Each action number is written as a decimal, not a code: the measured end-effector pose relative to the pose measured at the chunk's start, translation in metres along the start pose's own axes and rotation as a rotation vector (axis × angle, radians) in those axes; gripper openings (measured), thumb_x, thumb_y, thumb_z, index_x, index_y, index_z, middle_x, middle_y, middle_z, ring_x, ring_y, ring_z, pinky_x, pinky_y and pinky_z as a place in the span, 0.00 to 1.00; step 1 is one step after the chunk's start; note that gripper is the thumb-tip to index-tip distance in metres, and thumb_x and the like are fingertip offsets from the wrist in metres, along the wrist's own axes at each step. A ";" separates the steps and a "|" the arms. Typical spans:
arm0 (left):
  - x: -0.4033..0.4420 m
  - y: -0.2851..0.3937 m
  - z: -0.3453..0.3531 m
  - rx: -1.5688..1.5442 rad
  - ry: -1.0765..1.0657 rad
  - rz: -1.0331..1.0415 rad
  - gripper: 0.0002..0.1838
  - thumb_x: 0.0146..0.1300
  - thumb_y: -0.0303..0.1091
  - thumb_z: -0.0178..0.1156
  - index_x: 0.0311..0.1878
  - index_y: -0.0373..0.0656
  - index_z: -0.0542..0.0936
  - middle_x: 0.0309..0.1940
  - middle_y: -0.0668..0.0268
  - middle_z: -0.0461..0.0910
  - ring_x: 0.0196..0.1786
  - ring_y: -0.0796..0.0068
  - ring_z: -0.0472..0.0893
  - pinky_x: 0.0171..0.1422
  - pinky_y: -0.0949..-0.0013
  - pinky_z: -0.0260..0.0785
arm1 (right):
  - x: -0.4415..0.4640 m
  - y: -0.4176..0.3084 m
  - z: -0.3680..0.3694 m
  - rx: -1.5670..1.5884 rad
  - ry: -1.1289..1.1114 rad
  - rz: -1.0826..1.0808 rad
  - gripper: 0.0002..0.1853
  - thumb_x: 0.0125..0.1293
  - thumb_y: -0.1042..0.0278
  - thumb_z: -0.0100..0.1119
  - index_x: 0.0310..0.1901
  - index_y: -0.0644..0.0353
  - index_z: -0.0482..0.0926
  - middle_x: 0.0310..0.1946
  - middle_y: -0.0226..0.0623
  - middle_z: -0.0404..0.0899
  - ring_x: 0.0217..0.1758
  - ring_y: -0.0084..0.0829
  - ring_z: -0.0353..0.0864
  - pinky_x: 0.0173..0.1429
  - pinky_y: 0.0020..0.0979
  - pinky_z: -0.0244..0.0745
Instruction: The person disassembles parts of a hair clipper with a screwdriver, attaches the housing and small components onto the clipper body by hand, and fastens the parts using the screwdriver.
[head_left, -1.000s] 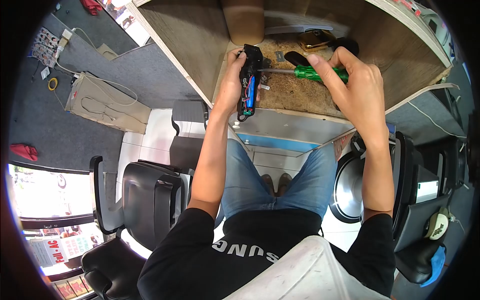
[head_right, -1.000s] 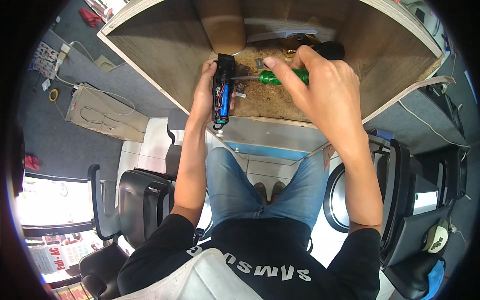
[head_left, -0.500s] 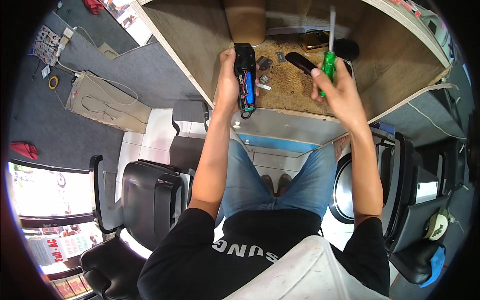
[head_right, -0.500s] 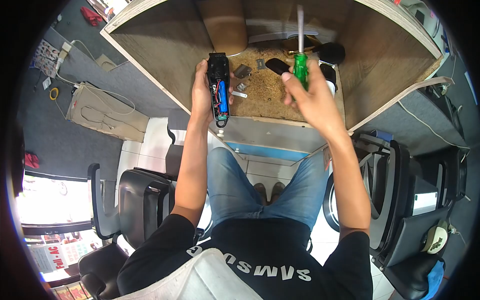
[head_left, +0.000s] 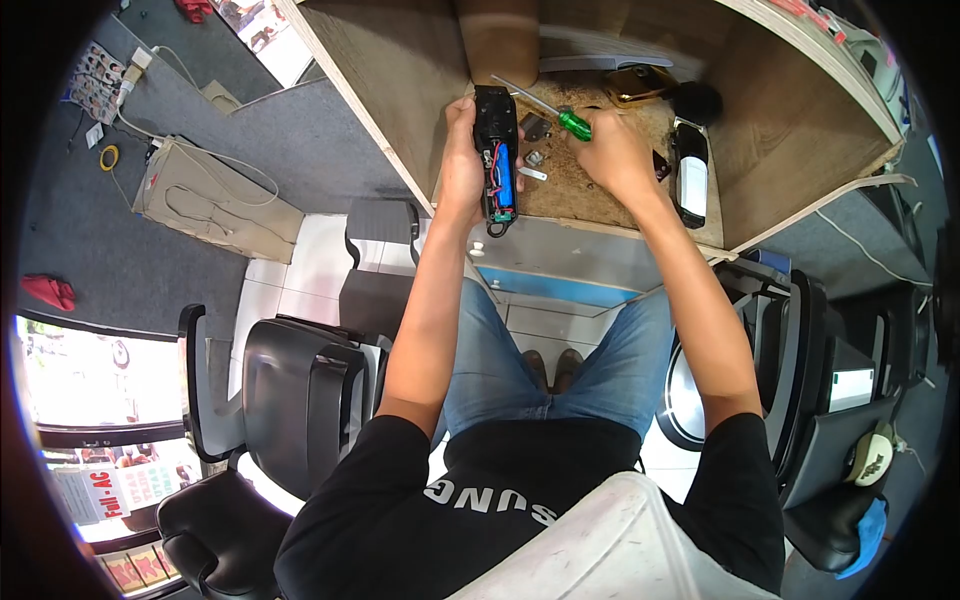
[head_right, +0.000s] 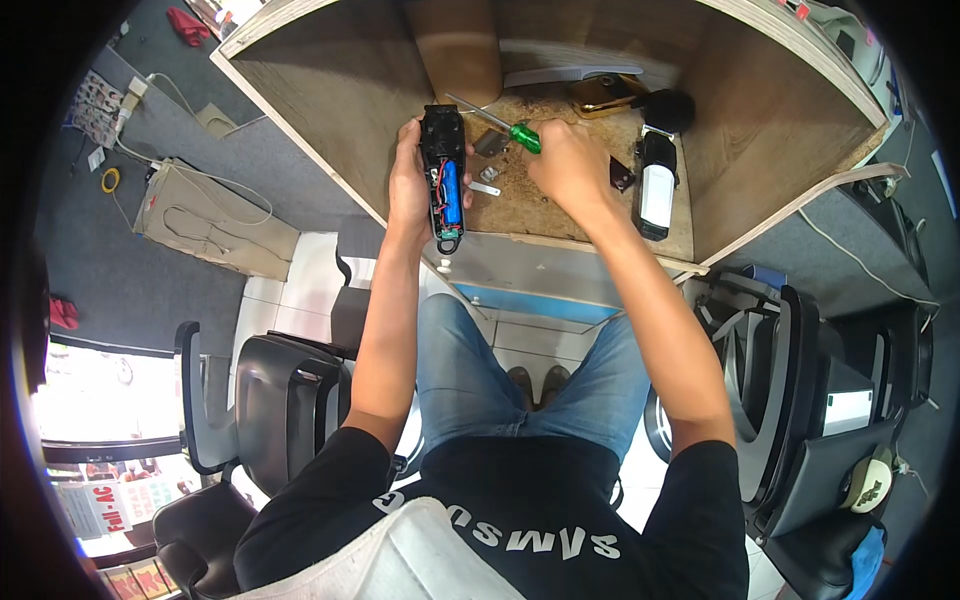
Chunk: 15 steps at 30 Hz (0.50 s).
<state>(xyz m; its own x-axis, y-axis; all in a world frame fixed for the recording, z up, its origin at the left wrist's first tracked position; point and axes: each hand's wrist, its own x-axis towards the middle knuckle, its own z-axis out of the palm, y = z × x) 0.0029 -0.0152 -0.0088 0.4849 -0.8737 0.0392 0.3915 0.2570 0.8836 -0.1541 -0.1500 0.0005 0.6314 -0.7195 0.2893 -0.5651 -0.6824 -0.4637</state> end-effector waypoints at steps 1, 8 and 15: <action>0.000 0.000 0.000 -0.004 -0.004 -0.002 0.20 0.85 0.60 0.42 0.62 0.54 0.64 0.38 0.59 0.82 0.27 0.71 0.82 0.23 0.66 0.79 | -0.001 -0.003 0.001 -0.015 0.001 0.004 0.10 0.68 0.63 0.71 0.48 0.52 0.91 0.39 0.52 0.91 0.48 0.58 0.91 0.55 0.57 0.84; 0.000 0.000 0.000 0.011 -0.007 0.013 0.21 0.85 0.59 0.42 0.62 0.53 0.64 0.38 0.58 0.82 0.26 0.70 0.82 0.22 0.65 0.79 | 0.005 0.002 0.012 -0.109 0.043 0.010 0.11 0.68 0.63 0.71 0.47 0.58 0.90 0.41 0.52 0.91 0.49 0.55 0.91 0.54 0.54 0.85; -0.001 0.000 0.001 0.032 0.002 0.012 0.25 0.86 0.59 0.39 0.64 0.49 0.73 0.39 0.59 0.83 0.29 0.69 0.82 0.24 0.65 0.79 | -0.001 -0.005 0.009 -0.166 0.072 -0.024 0.09 0.69 0.64 0.70 0.46 0.59 0.89 0.42 0.53 0.90 0.47 0.56 0.91 0.52 0.54 0.85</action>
<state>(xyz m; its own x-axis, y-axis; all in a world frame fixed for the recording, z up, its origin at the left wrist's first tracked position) 0.0016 -0.0143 -0.0089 0.4908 -0.8699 0.0487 0.3610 0.2539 0.8973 -0.1473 -0.1452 -0.0048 0.6094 -0.7063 0.3604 -0.6341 -0.7070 -0.3133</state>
